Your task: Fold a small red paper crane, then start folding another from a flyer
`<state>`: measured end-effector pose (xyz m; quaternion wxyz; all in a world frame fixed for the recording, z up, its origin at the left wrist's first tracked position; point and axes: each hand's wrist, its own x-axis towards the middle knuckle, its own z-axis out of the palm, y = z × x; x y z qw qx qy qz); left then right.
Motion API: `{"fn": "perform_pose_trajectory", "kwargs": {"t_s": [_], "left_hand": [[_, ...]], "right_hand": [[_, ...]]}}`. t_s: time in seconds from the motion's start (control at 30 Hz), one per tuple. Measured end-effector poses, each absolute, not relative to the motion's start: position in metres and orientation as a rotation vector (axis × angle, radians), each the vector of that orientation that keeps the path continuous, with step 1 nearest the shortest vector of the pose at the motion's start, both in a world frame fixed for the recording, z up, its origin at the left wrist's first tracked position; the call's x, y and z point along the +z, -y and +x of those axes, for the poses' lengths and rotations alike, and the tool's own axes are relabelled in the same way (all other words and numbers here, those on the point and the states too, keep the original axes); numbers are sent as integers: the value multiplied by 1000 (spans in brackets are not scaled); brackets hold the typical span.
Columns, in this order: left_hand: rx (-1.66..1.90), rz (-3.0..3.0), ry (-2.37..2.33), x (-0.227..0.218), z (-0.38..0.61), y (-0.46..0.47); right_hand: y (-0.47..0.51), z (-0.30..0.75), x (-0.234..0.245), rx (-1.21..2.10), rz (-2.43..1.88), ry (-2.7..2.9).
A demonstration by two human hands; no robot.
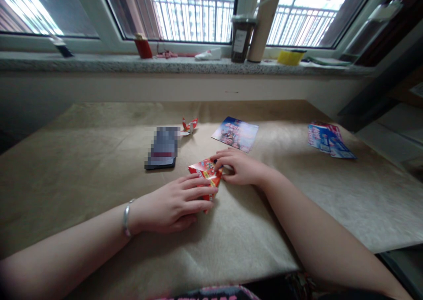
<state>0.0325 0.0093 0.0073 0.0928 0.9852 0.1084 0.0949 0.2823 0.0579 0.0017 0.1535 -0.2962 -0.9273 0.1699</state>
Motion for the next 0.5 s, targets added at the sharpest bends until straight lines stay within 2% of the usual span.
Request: {"fn": "perform_pose_trajectory", "kwargs": {"t_s": [0.27, 0.5], "left_hand": [[345, 2994, -334, 11, 34, -9], [401, 3033, -603, 5, 30, -16]], "right_hand": [[-59, 288, 6, 283, -931, 2685], [-60, 290, 4, 297, -941, 2688]]}}
